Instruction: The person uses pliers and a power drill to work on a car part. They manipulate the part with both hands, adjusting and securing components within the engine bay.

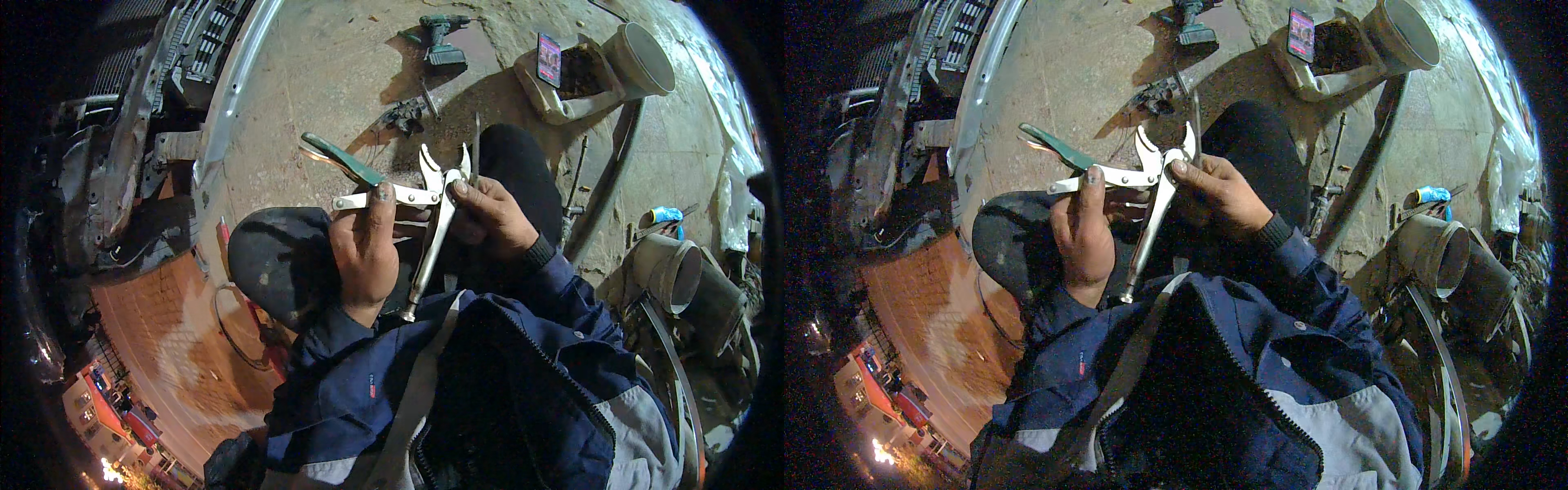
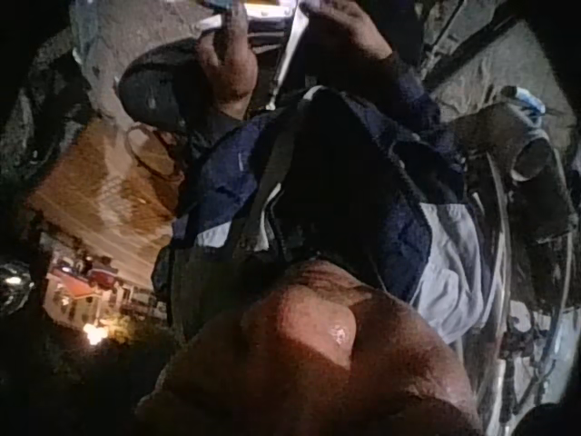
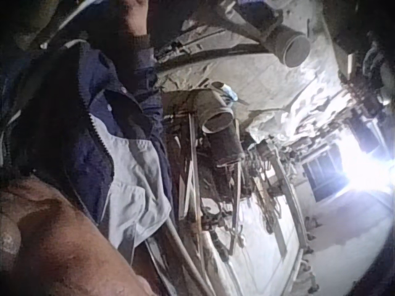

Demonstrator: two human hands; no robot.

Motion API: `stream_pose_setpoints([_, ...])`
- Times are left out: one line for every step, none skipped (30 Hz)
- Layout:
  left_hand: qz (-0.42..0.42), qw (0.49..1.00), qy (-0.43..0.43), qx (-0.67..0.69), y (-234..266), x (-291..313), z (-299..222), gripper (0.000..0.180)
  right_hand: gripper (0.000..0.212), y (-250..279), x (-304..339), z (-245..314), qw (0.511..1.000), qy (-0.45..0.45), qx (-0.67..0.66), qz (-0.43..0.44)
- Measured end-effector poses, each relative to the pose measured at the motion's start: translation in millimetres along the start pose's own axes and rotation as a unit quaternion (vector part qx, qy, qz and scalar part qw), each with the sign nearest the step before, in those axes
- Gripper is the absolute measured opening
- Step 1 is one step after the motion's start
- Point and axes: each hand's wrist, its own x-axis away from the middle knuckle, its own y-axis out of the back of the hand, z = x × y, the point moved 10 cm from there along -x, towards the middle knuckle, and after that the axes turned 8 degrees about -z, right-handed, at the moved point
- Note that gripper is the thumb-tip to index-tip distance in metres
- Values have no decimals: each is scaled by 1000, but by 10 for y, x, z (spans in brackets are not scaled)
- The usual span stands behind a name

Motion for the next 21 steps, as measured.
stream_pose_setpoints([0,999,-32,8,-12,14,-80,48,25,-17,4,-34,1000,-1,-23,21])
stream_pose_setpoints([-7,999,-50,9,-6,26,-130,48,24,-13,6,-38,999,7,-42,32])
stream_pose_setpoints([-13,998,-65,14,-8,38,-177,47,25,32,1,-60,999,5,-35,23])
stream_pose_setpoints([0,997,-81,-9,-5,45,-239,41,25,39,2,-64,999,5,-38,34])
stream_pose_setpoints([11,996,-87,-16,-46,49,-262,39,26,41,13,-55,998,6,-49,48])
stream_pose_setpoints([19,995,-95,-18,-77,38,-289,38,31,-27,30,-30,993,9,-60,98])
stream_pose_setpoints([30,994,-106,-15,-120,29,-319,36,32,8,35,-57,995,-3,-35,92])
stream_pose_setpoints([31,986,-159,-36,-151,-35,-418,29,33,40,34,-56,996,-3,-19,86])
stream_pose_setpoints([46,982,-177,-39,-206,-57,-453,28,34,60,42,-54,996,0,-7,86])
stream_pose_setpoints([64,979,-190,-43,-266,-68,-473,27,32,58,47,-47,995,-4,-34,96])
stream_pose_setpoints([77,975,-203,-43,-314,-79,-494,26,32,93,44,-58,995,-9,-55,83])
stream_pose_setpoints([72,978,-197,-15,-364,-93,-474,25,33,112,35,-64,994,-10,-80,77])
stream_pose_setpoints([79,977,-200,-5,-406,-103,-479,25,33,116,30,-78,992,-13,-102,79])
stream_pose_setpoints([87,975,-205,5,-448,-117,-488,24,39,136,9,-82,994,-2,-88,72])
stream_pose_setpoints([93,973,-209,9,-479,-133,-498,24,40,160,-16,-99,994,-2,-84,64])
stream_pose_setpoints([108,977,-179,41,-510,-159,-461,24,42,164,-43,-121,994,-5,-83,66])
stream_pose_setpoints([108,977,-182,36,-524,-174,-467,24,43,172,-69,-129,994,-3,-87,66])
stream_pose_setpoints([108,976,-184,30,-536,-190,-472,25,46,185,-93,-141,994,-4,-90,64])
stream_pose_setpoints([104,977,-184,21,-537,-196,-470,26,46,229,-130,-181,996,-15,-80,42])
stream_pose_setpoints([98,979,-180,3,-530,-206,-457,25,46,265,-166,-211,997,-23,-71,22])
stream_pose_setpoints([110,979,-168,16,-552,-204,-438,23,46,272,-187,-231,997,-30,-70,16])
